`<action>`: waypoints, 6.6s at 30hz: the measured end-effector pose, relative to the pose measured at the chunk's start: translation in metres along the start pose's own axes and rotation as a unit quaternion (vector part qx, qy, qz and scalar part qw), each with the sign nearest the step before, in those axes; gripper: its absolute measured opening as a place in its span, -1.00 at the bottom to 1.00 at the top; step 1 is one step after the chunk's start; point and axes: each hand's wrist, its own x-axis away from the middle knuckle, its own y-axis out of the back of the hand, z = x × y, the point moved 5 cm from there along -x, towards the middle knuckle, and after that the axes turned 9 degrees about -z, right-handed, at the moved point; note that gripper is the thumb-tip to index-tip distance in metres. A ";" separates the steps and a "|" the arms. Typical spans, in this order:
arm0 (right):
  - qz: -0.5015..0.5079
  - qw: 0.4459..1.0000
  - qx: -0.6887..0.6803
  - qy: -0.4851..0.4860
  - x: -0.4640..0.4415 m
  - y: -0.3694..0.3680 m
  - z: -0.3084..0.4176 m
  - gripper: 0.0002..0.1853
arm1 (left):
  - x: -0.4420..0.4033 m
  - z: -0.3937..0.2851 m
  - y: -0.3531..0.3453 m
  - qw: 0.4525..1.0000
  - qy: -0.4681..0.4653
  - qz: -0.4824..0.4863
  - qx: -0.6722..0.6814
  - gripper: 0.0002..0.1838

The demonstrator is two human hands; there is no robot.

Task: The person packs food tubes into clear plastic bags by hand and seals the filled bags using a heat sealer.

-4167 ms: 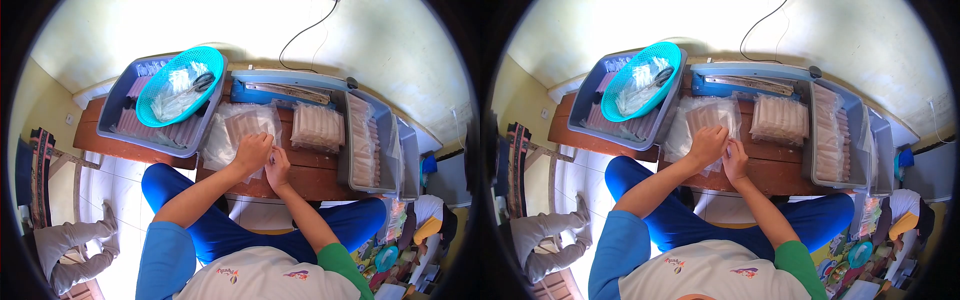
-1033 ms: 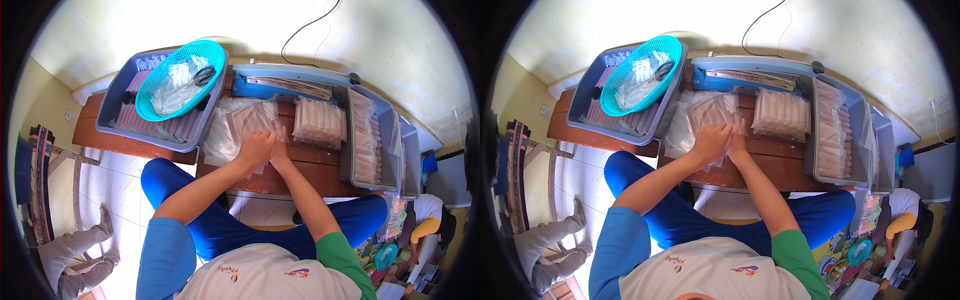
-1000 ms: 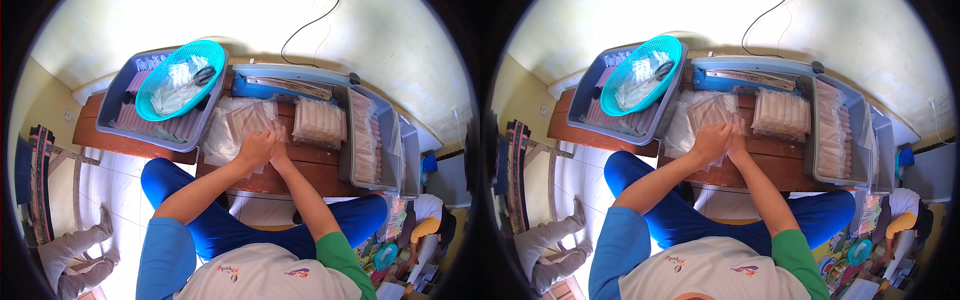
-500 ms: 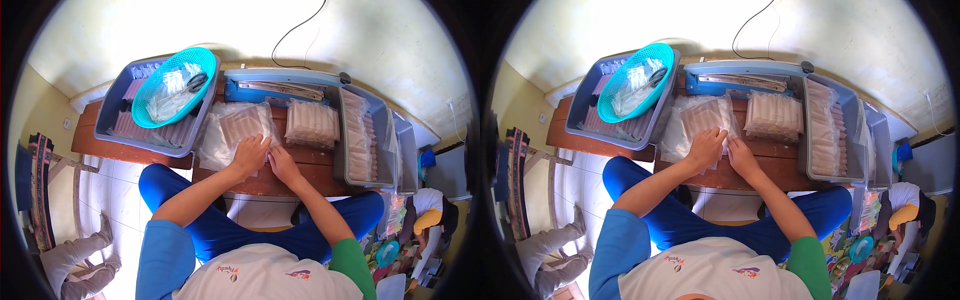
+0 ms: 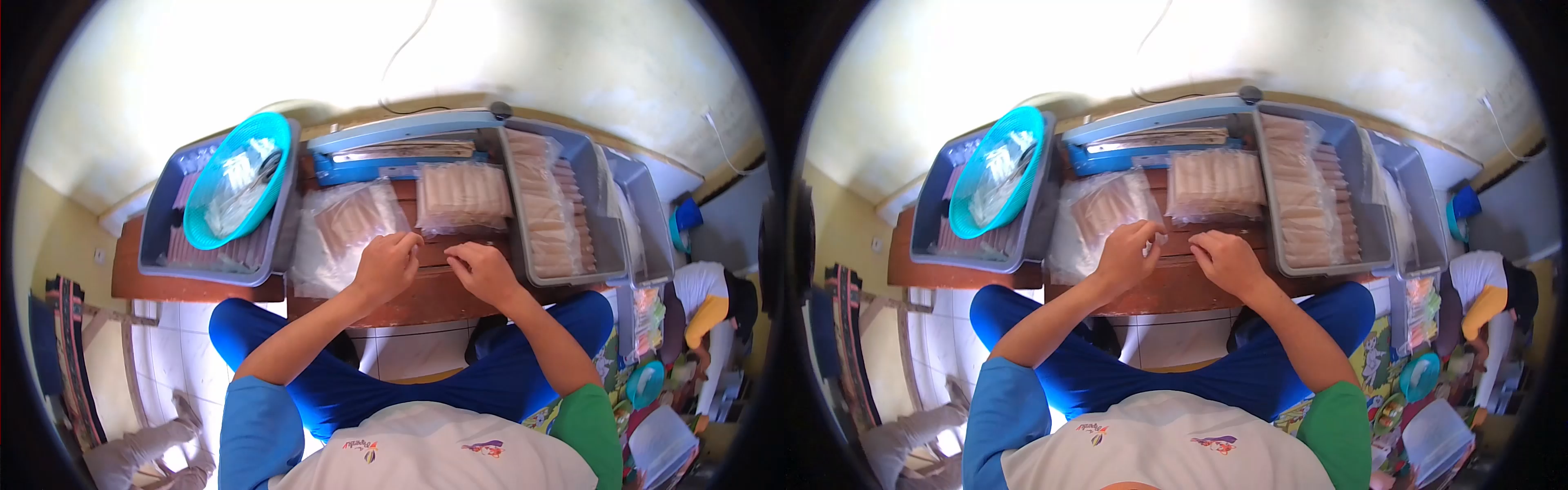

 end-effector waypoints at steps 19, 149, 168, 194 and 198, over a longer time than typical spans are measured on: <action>-0.086 0.916 0.154 -0.361 0.032 0.209 -0.234 -0.81 | -0.161 -0.134 -0.221 0.975 -0.110 0.102 0.166 -0.82; 0.003 0.900 -0.386 -0.204 0.006 -0.033 -0.041 -0.76 | 0.025 0.053 -0.011 0.985 -0.011 0.051 -0.162 -0.42; -0.054 0.983 -0.152 0.089 0.021 -0.052 0.022 -0.70 | 0.013 0.057 0.000 0.984 -0.050 -0.062 -0.162 -0.89; -0.174 0.962 0.067 0.198 0.022 -0.109 0.023 -0.77 | 0.012 0.054 0.009 0.972 -0.124 -0.089 -0.177 -0.90; -0.194 0.963 0.061 0.179 0.009 -0.119 0.014 -0.75 | 0.011 0.055 0.010 0.975 -0.114 -0.084 -0.172 -0.91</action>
